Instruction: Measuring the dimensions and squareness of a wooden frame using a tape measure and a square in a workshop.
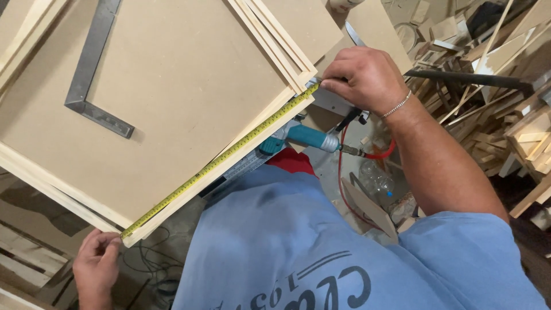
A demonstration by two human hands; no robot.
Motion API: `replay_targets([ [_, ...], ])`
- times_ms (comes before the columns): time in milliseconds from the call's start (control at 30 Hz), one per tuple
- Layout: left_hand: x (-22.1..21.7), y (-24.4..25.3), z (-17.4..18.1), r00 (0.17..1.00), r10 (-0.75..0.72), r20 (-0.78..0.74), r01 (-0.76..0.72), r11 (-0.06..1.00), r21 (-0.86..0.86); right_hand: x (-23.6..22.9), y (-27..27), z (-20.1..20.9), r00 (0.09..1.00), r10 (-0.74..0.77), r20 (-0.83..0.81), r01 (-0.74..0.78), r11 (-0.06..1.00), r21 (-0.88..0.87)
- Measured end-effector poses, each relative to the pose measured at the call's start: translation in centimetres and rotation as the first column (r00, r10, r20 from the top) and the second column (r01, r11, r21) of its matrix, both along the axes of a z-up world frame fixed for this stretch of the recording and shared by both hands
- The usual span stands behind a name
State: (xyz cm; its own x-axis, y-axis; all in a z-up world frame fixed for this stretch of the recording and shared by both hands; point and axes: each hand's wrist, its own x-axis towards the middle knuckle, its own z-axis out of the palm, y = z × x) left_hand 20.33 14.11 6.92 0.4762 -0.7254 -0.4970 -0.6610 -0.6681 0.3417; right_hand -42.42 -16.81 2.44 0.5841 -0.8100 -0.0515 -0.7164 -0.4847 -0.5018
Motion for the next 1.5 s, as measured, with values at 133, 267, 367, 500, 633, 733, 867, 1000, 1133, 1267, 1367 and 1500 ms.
replay_targets([
  [133,-0.2,-0.1,0.2,1.000,0.018,-0.011,-0.018,1.000,0.005,-0.1,0.1,-0.3,1.000,-0.001,0.007,0.001,1.000,-0.017],
  [267,-1.1,-1.0,0.7,0.999,-0.003,-0.034,0.004,1.000,0.002,0.1,0.2,0.2,1.000,-0.014,-0.002,0.014,1.000,-0.018],
  [367,-1.2,-1.2,0.7,1.000,0.030,-0.006,-0.030,0.999,0.033,0.2,0.2,0.3,0.999,-0.032,0.011,0.032,0.999,-0.010],
  [500,0.0,-0.4,-0.1,0.999,-0.032,-0.002,0.032,0.999,0.013,0.0,0.2,-0.1,1.000,-0.010,-0.019,0.010,1.000,-0.016],
  [633,-1.8,-2.1,1.3,0.999,0.026,-0.018,-0.025,0.999,0.045,0.3,0.1,0.2,0.999,-0.023,-0.037,0.022,0.999,-0.026],
  [733,1.6,0.7,-1.6,0.997,-0.076,-0.001,0.076,0.995,-0.069,0.6,-0.2,0.6,0.999,-0.027,-0.040,0.026,0.999,-0.022],
  [867,1.1,-1.6,-0.2,1.000,0.026,-0.004,-0.026,0.998,-0.063,1.8,-1.0,2.9,1.000,-0.017,-0.019,0.016,0.999,-0.034],
  [1000,5.5,-3.1,-1.9,0.981,-0.177,0.082,0.193,0.943,-0.273,3.6,-3.0,3.5,0.998,-0.060,-0.028,0.056,0.990,-0.133],
  [1133,11.0,-8.8,-2.9,0.915,-0.302,0.267,0.393,0.813,-0.430,5.3,-8.4,-0.7,0.988,-0.129,0.090,0.133,0.991,-0.033],
  [1267,10.6,-17.1,2.3,0.966,-0.120,0.231,0.185,0.939,-0.289,8.1,-14.2,-5.6,0.893,-0.411,0.184,0.332,0.877,0.347],
  [1367,11.7,-21.2,2.2,0.984,-0.050,0.172,0.095,0.959,-0.268,8.4,-18.6,-7.9,0.957,-0.237,0.168,0.214,0.966,0.142],
  [1500,13.8,-24.3,0.1,0.985,-0.118,0.127,0.154,0.932,-0.329,4.0,-27.5,-21.0,0.906,-0.422,0.038,0.401,0.884,0.242],
])
